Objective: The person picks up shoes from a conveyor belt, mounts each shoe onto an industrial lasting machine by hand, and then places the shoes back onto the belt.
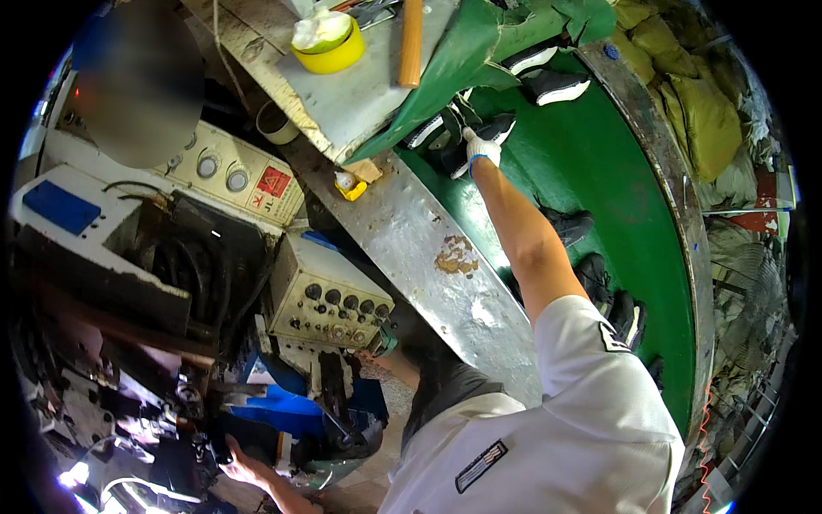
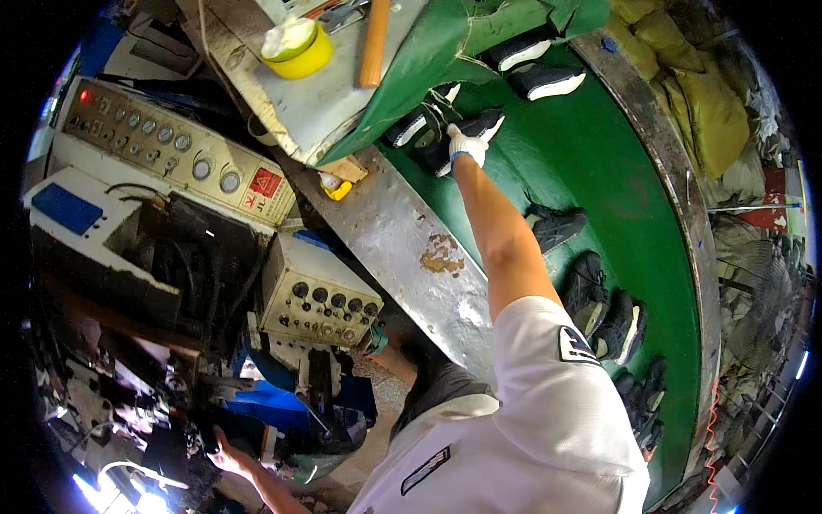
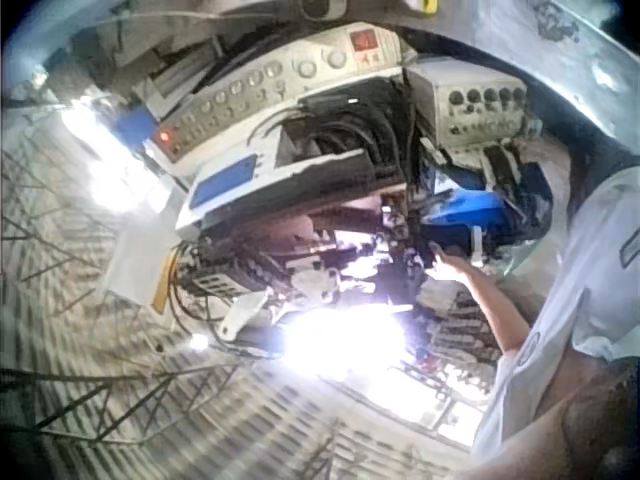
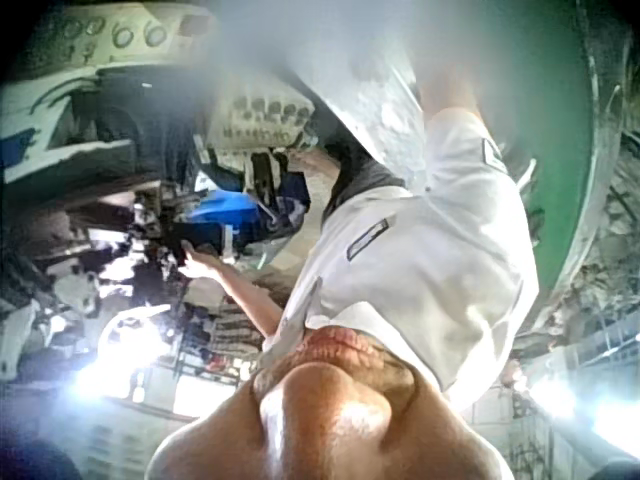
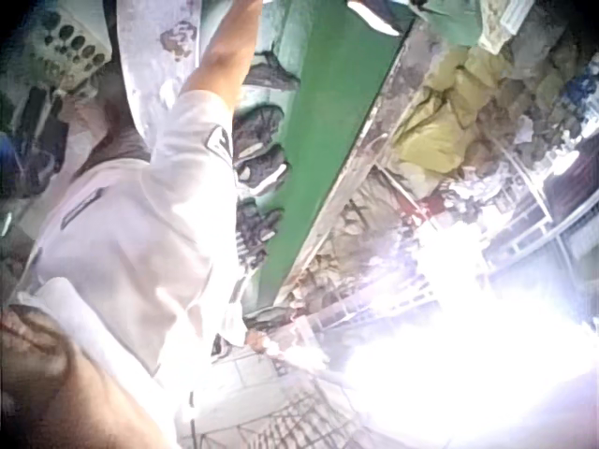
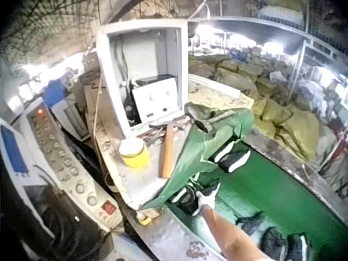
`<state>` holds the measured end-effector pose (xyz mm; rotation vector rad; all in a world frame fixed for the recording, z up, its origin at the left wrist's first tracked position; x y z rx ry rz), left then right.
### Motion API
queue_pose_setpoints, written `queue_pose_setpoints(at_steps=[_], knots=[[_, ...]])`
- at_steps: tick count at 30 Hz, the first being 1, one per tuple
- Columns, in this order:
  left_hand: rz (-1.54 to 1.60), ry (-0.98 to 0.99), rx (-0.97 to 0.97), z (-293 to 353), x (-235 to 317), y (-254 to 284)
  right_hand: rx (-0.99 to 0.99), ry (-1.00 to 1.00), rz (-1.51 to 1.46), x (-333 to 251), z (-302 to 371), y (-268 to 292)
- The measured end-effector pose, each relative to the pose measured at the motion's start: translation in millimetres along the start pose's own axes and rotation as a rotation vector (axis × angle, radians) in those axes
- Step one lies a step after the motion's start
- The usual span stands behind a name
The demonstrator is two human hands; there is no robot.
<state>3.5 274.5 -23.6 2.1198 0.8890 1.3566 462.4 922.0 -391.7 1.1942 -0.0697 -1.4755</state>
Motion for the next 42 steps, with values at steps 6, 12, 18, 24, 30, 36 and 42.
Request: queue_pose_setpoints(at_steps=[6, 12, 18, 24, 30, 36, 42], knots=[[0.021, 0.076, 0.058, 6.2, 20.3, -9.5, 0.087, -0.004, -0.131, 9.2, -16.2, -9.1], [0.016, 0.221, -0.059, -0.6, -2.6, -9.3, -0.8, -0.171, -0.923, 56.6, 53.8, 47.5], [0.162, 0.314, -0.145, 2.4, -15.3, -10.2, -1.198, -0.373, -0.988, 130.8, 273.9, 166.2], [0.205, 0.122, -0.187, -23.1, -3.9, 9.1, -1.528, -0.577, -0.64, 179.4, 442.7, 172.3], [0.359, 0.144, -0.742, -40.9, -64.1, 65.9, -1.475, 0.208, -0.243, 203.2, 512.0, 125.2], [1.027, 0.591, -0.883, -33.3, -32.3, 12.6, -1.693, 0.311, -0.337, 139.7, 664.1, 161.6], [0.968, 0.62, -0.651, -69.2, -83.5, -16.9, -1.679, 0.166, -0.27, 126.9, 726.4, 135.6]])
Point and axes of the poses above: each hand's wrist, its own z-axis away from the middle knuckle, its own y-axis out of the back of the hand, x = y × z, the point moved 4 cm from there along -z, towards the middle knuckle, and after that the axes turned 8 degrees about x, right-handed, at the moved point
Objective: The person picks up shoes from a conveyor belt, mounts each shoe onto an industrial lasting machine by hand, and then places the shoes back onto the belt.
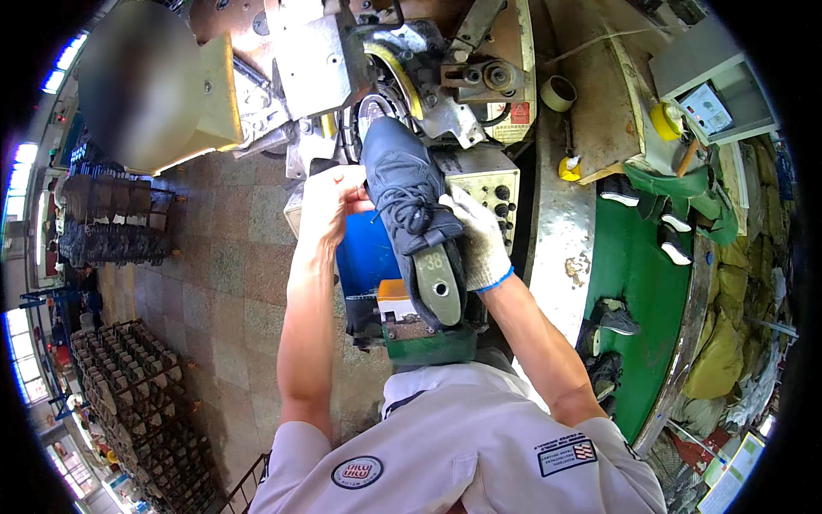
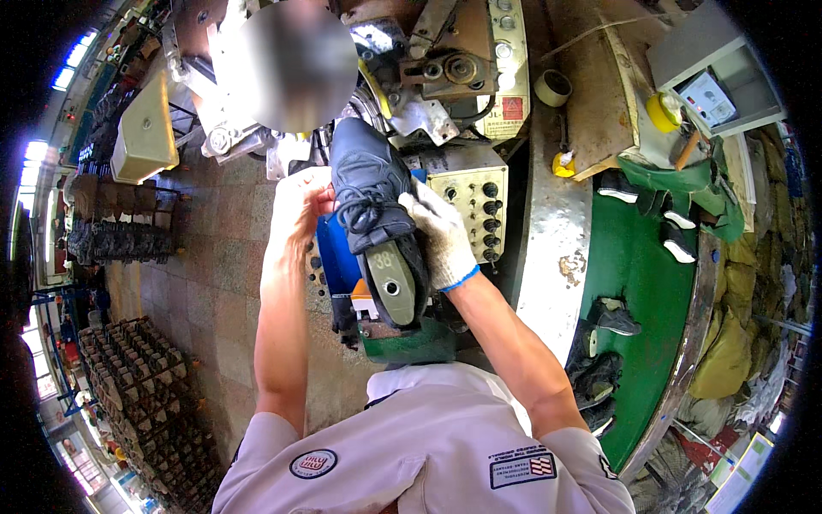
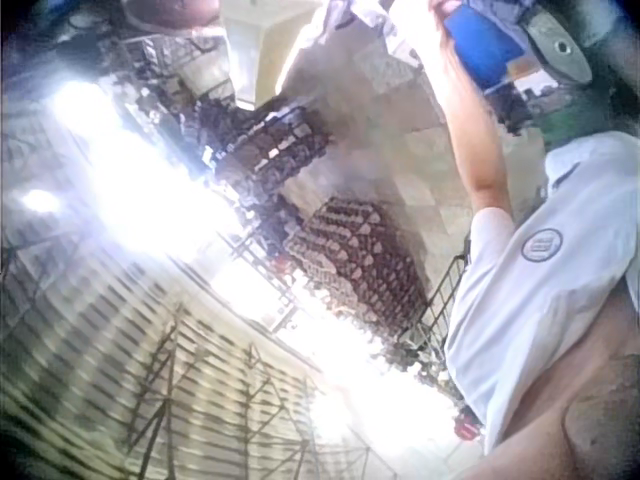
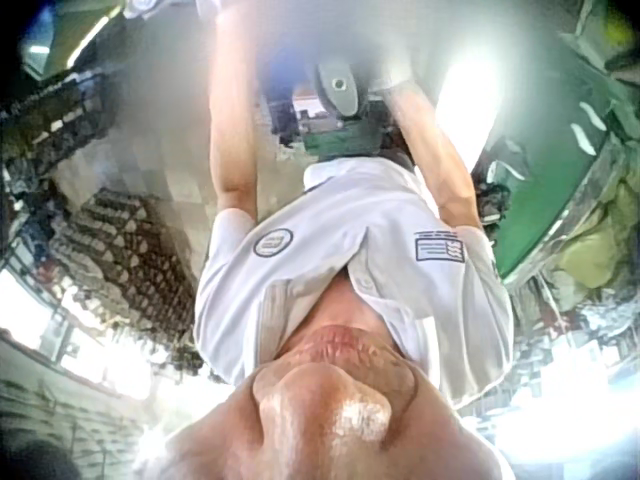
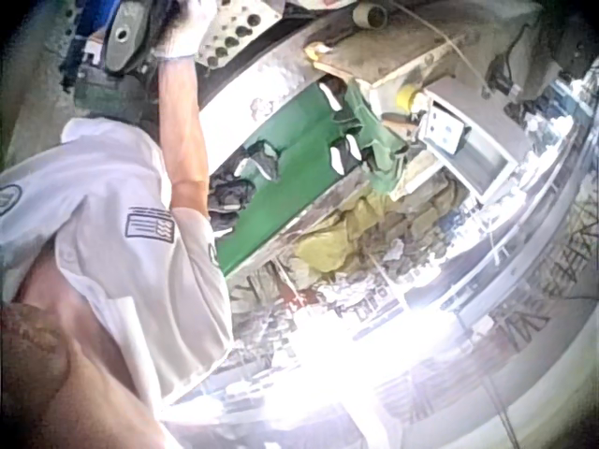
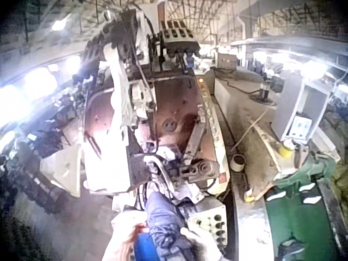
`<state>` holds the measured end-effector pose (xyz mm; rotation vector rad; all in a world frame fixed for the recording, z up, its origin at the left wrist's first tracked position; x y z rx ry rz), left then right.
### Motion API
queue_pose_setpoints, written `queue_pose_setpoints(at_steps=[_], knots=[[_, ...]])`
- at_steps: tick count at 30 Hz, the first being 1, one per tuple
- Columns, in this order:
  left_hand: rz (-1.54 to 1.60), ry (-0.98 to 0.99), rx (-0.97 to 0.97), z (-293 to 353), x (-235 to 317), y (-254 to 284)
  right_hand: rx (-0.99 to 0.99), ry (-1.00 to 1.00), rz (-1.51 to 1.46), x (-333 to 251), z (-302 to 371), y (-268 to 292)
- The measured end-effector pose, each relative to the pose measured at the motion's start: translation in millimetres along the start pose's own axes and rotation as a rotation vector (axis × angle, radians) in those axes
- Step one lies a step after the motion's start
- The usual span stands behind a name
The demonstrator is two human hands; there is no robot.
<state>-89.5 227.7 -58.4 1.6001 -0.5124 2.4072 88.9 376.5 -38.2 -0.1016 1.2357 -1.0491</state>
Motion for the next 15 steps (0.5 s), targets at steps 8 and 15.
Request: queue_pose_setpoints(at_steps=[8, 15], knots=[[0.053, -0.166, 0.251, -20.6, 23.0, 5.1, 0.015, 0.05, -0.228, 18.4, -43.2, -29.8], [0.115, -0.205, 0.313, -17.3, 9.9, 2.1, 0.179, 0.125, -0.194, 49.8, -81.3, -31.1]])
Point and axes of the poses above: each hand's wrist, its own z-axis away from the middle knuckle, its own y-axis out of the back of the hand, x = y × z, the point moved 4 cm from there along -z, towards the middle knuckle, and after that the axes turned 8 degrees about x, right-handed, at the moved point
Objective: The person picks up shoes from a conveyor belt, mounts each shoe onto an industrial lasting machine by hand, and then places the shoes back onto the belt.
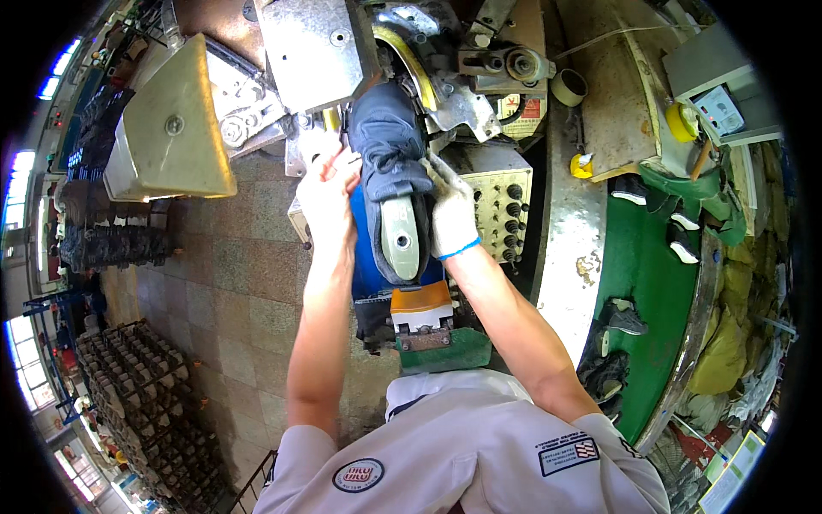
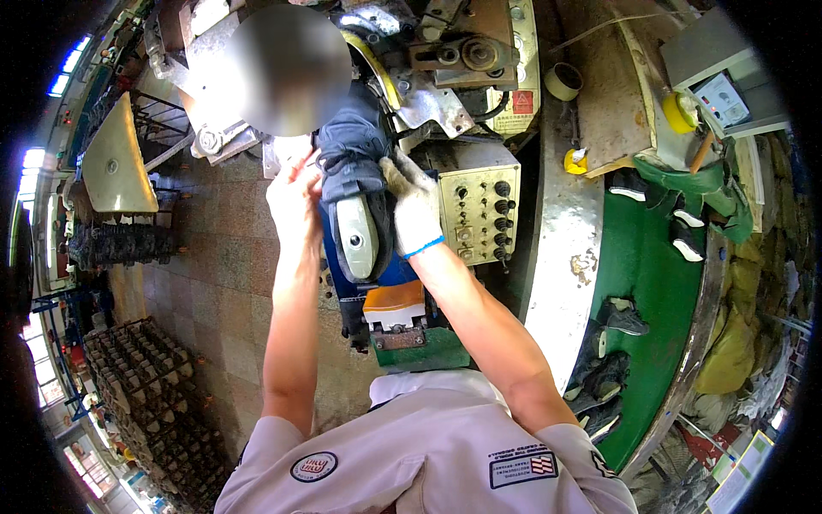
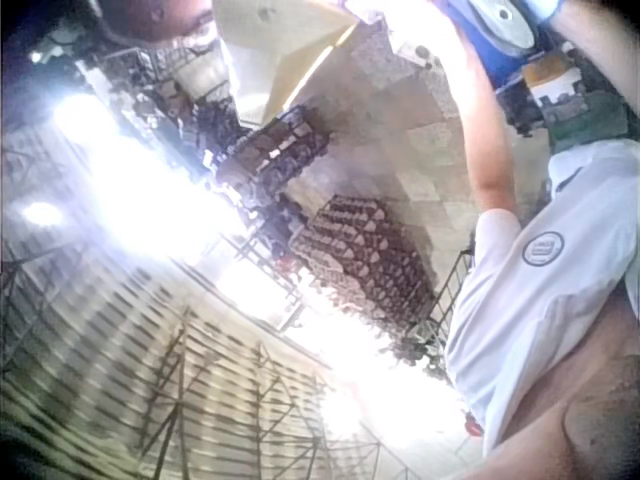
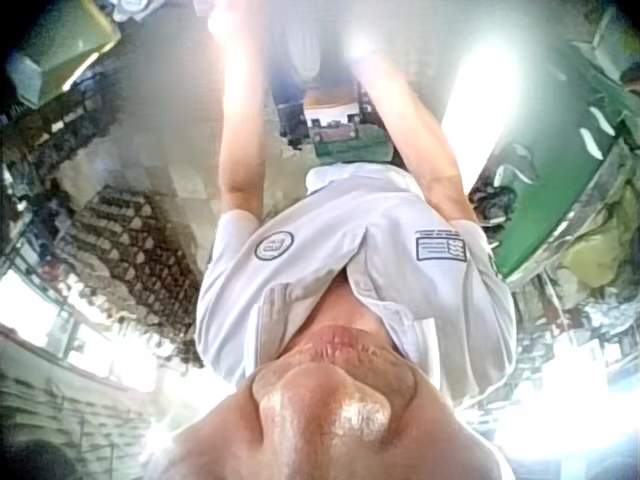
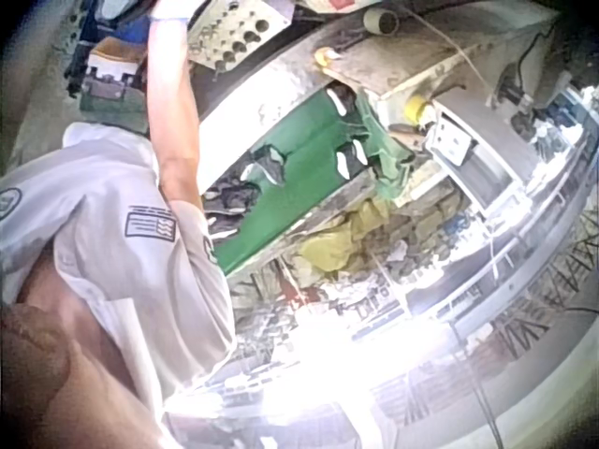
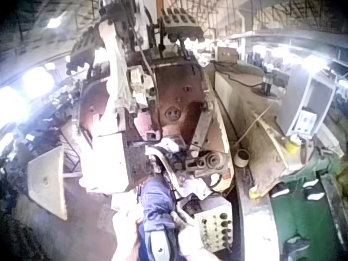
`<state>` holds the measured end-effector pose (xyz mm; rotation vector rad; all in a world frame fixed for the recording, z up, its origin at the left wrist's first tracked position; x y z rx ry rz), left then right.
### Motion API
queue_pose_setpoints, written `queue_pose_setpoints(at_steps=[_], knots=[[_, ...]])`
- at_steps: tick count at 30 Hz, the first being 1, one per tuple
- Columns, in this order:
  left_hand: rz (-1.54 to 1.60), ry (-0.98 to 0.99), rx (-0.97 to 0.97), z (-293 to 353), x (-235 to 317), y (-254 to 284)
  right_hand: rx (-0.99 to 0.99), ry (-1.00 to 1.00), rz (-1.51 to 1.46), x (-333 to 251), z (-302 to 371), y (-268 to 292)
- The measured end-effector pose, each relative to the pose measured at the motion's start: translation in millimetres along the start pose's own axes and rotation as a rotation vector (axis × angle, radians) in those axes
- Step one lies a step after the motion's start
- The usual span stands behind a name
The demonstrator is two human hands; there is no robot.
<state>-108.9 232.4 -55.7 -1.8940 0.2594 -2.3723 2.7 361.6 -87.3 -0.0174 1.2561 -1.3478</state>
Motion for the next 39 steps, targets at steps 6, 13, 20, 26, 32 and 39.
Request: queue_pose_setpoints(at_steps=[6, 13, 20, 26, 32, 39], knots=[[0.194, 0.477, -0.092, 55.3, -29.3, -15.5, 0.018, -0.011, 0.003, 9.6, -10.1, 10.7], [0.122, 0.419, -0.267, 34.6, -47.5, -2.8, 0.009, -0.055, -0.115, 14.0, -8.4, 5.6], [0.078, 0.319, -0.161, 46.8, -47.7, -9.0, 0.024, -0.041, 0.048, 17.3, -11.4, 19.5], [0.111, 0.153, -0.209, 31.3, -87.2, 6.4, -0.008, 0.123, 0.109, 25.2, -19.7, 22.7], [0.202, 0.272, -0.236, 23.7, -107.2, 11.4, -0.064, 0.287, 0.514, 6.4, -13.5, 28.2], [-1.627, 0.088, -0.851, 94.4, -202.1, 158.3, 0.096, 0.061, -0.125, -72.2, 48.9, 168.2]])
Point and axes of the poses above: each hand's wrist, its own z-axis away from the middle knuckle, its own y-axis out of the back of the hand, x = y × z, the point moved 4 cm from there along -z, towards the middle knuckle, and after that the axes turned 8 degrees about x, right-handed, at the moved point
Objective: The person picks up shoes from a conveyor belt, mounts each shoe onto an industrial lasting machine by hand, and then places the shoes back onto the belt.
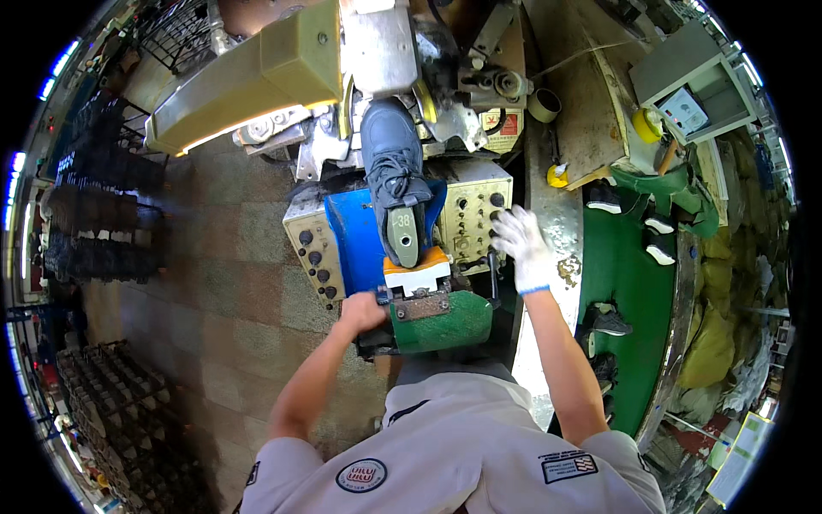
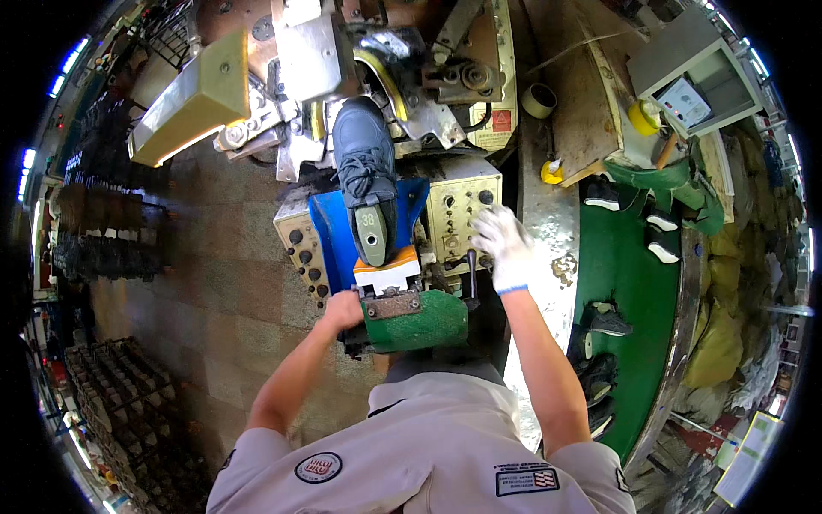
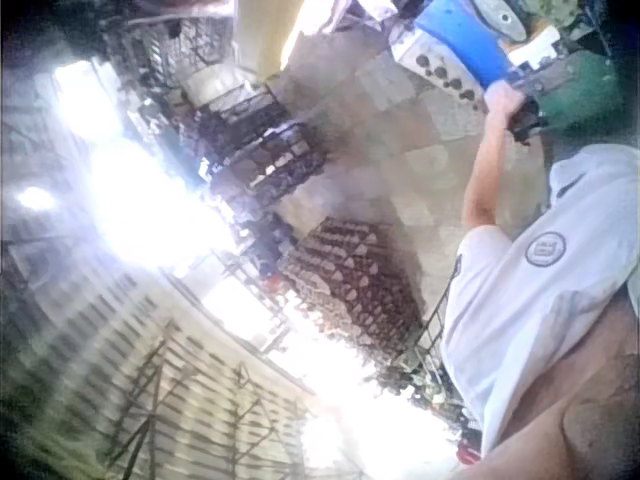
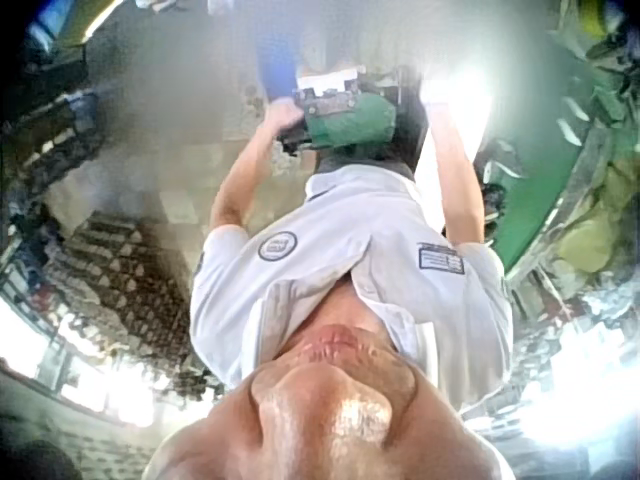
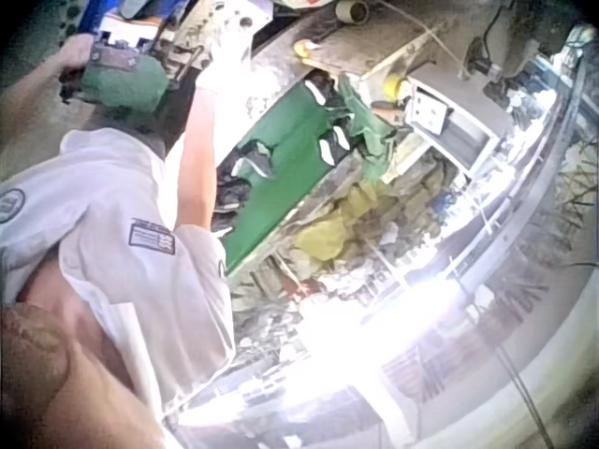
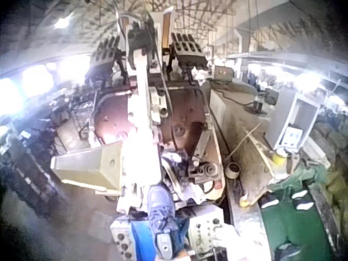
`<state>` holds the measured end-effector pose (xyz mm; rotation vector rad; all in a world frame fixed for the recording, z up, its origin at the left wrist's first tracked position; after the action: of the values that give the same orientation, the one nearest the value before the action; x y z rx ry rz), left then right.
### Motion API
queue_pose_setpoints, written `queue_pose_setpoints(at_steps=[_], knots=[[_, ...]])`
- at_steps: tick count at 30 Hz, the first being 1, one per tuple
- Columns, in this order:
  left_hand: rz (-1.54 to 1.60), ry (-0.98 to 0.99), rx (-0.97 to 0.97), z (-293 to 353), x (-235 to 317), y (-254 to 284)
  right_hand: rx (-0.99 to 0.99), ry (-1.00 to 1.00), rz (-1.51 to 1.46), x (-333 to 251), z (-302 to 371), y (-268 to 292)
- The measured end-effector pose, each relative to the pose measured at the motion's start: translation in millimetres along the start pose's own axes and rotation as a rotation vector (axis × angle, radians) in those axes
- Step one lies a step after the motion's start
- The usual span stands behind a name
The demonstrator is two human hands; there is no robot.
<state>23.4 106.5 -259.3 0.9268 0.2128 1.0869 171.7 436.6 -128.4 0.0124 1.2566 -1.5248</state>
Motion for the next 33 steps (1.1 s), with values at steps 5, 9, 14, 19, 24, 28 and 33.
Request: queue_pose_setpoints(at_steps=[5, 9, 14, 19, 24, 28, 33], knots=[[-0.314, -0.08, -0.254, -19.1, 15.1, -6.3, 0.205, 0.083, 0.417, -20.9, 52.1, 41.2], [-0.136, -0.219, -0.086, -17.4, -5.8, -26.9, 0.16, 0.077, 0.394, -28.6, 66.2, 36.5], [-0.037, 0.189, 0.09, 99.6, 22.8, 56.5, 0.193, 0.087, 0.4, -51.6, 80.5, 58.5], [0.356, 0.42, 0.626, 249.2, 47.3, 153.9, -0.016, 0.038, 0.394, -47.1, 111.2, 10.4], [0.222, -0.001, 1.119, 321.3, 128.6, 204.3, -0.492, 0.049, 0.487, -40.7, 163.6, -100.2], [0.017, -0.321, 1.108, 311.3, 223.7, 190.3, -0.377, 0.145, 0.381, -41.2, 174.2, -131.3], [0.439, -0.536, 1.056, 254.7, 256.3, 192.4, -0.189, 0.063, 0.063, -109.1, 122.4, -35.7]])
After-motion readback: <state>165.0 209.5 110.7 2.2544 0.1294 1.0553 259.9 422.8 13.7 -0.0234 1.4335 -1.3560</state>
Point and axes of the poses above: each hand's wrist, its own z-axis away from the middle knuckle, its own y-axis out of the back of the hand, x = y × z, the point moved 4 cm from there along -z, towards the middle knuckle, and after that the axes turned 8 degrees about x, right-handed, at the moved point
